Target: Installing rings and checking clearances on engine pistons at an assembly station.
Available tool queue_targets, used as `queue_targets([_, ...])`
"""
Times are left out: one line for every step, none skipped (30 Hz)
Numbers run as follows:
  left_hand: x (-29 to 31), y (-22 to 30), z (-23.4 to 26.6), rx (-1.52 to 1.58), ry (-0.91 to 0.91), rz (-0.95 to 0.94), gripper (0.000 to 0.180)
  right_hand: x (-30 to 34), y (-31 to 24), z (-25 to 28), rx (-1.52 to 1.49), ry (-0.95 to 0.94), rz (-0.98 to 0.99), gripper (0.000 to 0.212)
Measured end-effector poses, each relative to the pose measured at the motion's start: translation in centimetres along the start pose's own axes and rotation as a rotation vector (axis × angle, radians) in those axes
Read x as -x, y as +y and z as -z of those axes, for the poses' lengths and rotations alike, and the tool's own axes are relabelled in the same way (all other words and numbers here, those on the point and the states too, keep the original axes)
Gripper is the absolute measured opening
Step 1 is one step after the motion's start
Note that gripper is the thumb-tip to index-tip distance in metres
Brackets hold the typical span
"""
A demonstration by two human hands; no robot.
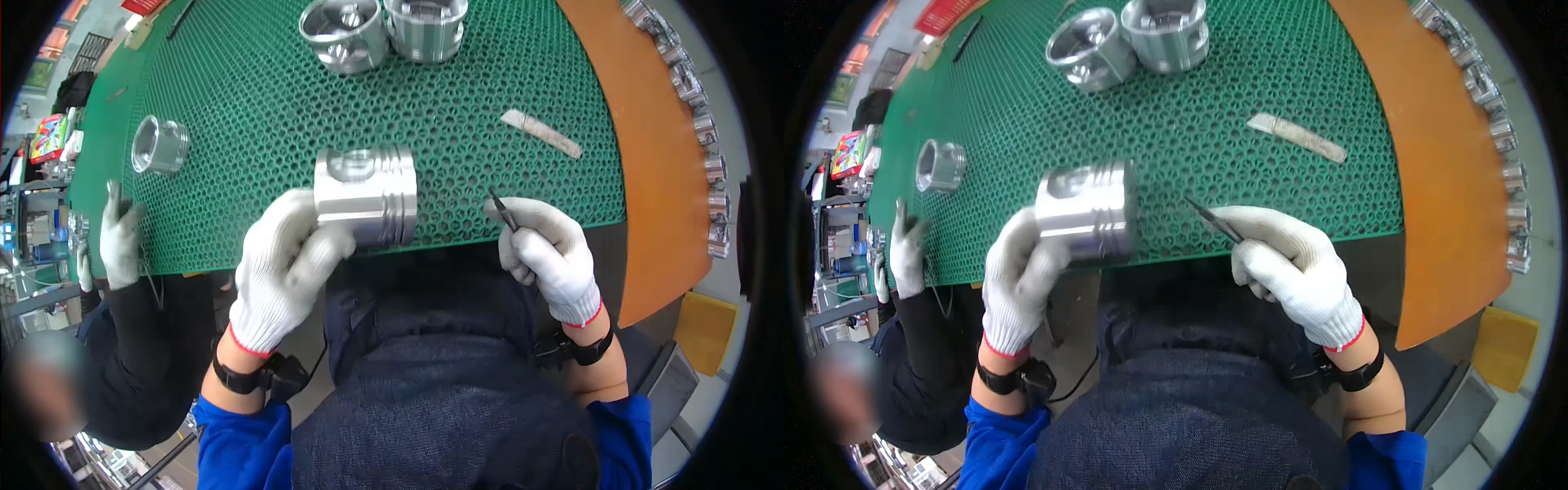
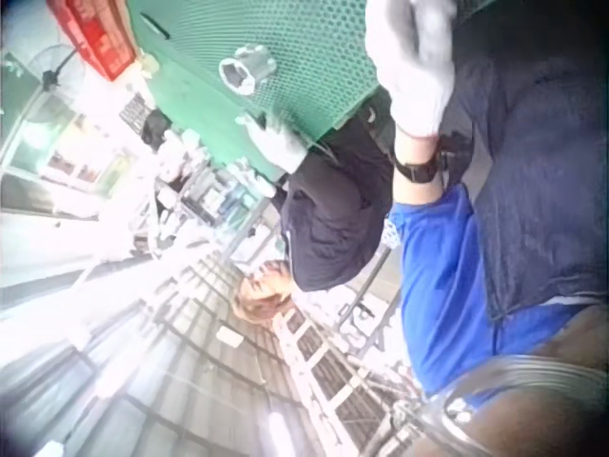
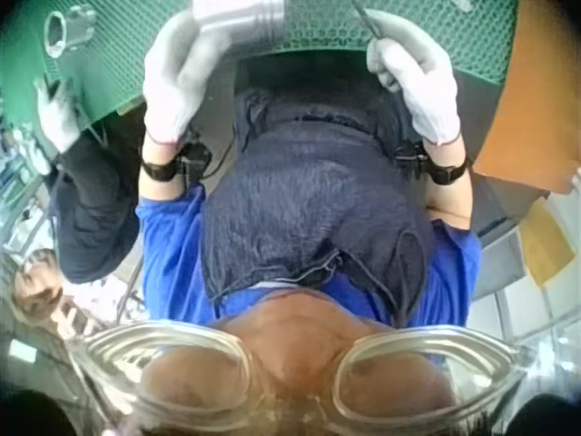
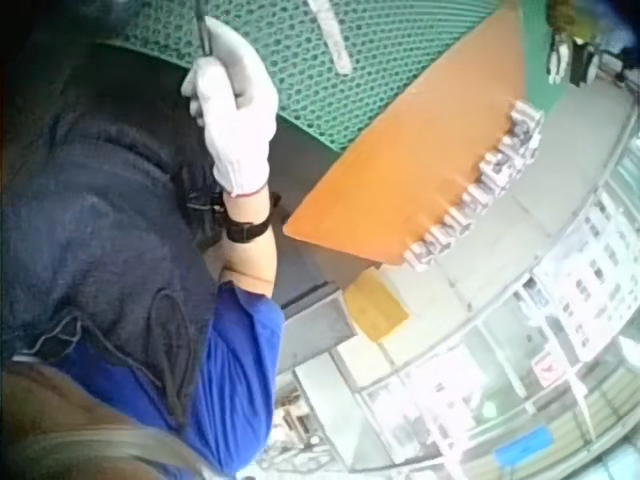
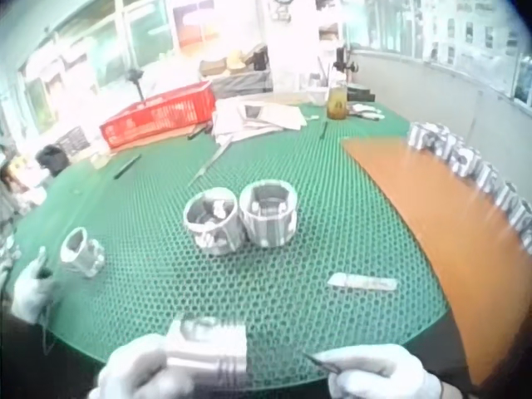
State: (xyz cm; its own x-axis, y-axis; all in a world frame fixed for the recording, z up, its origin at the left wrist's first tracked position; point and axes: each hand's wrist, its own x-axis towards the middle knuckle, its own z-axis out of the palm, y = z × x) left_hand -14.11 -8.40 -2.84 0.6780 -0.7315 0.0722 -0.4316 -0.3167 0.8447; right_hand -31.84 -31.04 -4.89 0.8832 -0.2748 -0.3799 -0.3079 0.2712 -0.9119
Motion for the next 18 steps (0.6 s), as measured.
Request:
queue_targets([1.5,-0.6,0.4,0.057,-0.034,0.035,0.007,0.1,0.2,-0.3,-0.004,-0.003,-0.021,0.038])
queue_targets([2.9,-0.8,1.0,0.071,-0.077,0.098,0.008,0.0,0.2,-0.6,-0.029,-0.044,-0.066,0.037])
queue_targets([3.9,-1.0,1.2,0.078,-0.079,0.114,0.008,0.0,0.2,-1.0,-0.055,-0.085,-0.111,0.036])
queue_targets([4.8,-1.4,1.2,0.033,-0.084,0.047,0.011,-0.1,0.2,-1.4,-0.030,-0.110,-0.143,0.035])
queue_targets([5.4,-2.0,1.2,-0.009,-0.085,-0.024,0.015,-0.3,0.0,-1.8,-0.024,-0.111,-0.155,0.035])
queue_targets([5.5,-2.6,1.1,-0.060,-0.083,-0.120,0.021,-0.5,-0.3,-2.3,0.001,-0.129,-0.200,0.035])
queue_targets([5.7,-2.9,0.9,-0.051,-0.080,-0.115,0.021,-0.7,-0.6,-2.8,0.027,-0.146,-0.243,0.035])
queue_targets([5.9,-3.1,0.8,-0.082,-0.082,-0.141,0.022,-0.8,-0.7,-3.2,0.036,-0.147,-0.267,0.035])
queue_targets([6.0,-3.3,0.7,-0.113,-0.083,-0.168,0.022,-0.9,-0.9,-3.6,0.043,-0.144,-0.271,0.035])
queue_targets([6.0,-3.4,0.7,-0.106,-0.080,-0.169,0.022,-1.0,-1.0,-3.9,0.054,-0.124,-0.308,0.035])
queue_targets([6.1,-3.4,0.6,-0.104,-0.085,-0.158,0.021,-1.0,-1.0,-4.1,0.064,-0.105,-0.344,0.035])
queue_targets([6.2,-3.3,0.6,-0.102,-0.091,-0.148,0.020,-1.1,-1.1,-4.2,0.068,-0.104,-0.346,0.035])
queue_targets([6.1,-3.2,0.6,-0.098,-0.090,-0.148,0.020,-1.1,-1.2,-4.3,0.069,-0.112,-0.341,0.035])
queue_targets([6.1,-3.0,0.7,-0.106,-0.094,-0.136,0.020,-1.1,-1.3,-4.4,0.068,-0.123,-0.336,0.035])
queue_targets([6.0,-2.8,0.8,-0.114,-0.099,-0.124,0.020,-1.0,-1.3,-4.4,0.071,-0.123,-0.338,0.035])
queue_targets([5.9,-2.7,0.8,-0.112,-0.098,-0.123,0.020,-0.8,-1.2,-4.5,0.097,-0.131,-0.285,0.034])
queue_targets([5.8,-2.5,0.6,-0.082,-0.057,-0.089,0.019,-0.7,-1.1,-4.5,0.123,-0.138,-0.231,0.032])
queue_targets([5.6,-2.3,0.5,-0.051,-0.016,-0.055,0.018,-0.7,-0.7,-4.4,0.126,-0.138,-0.232,0.032])
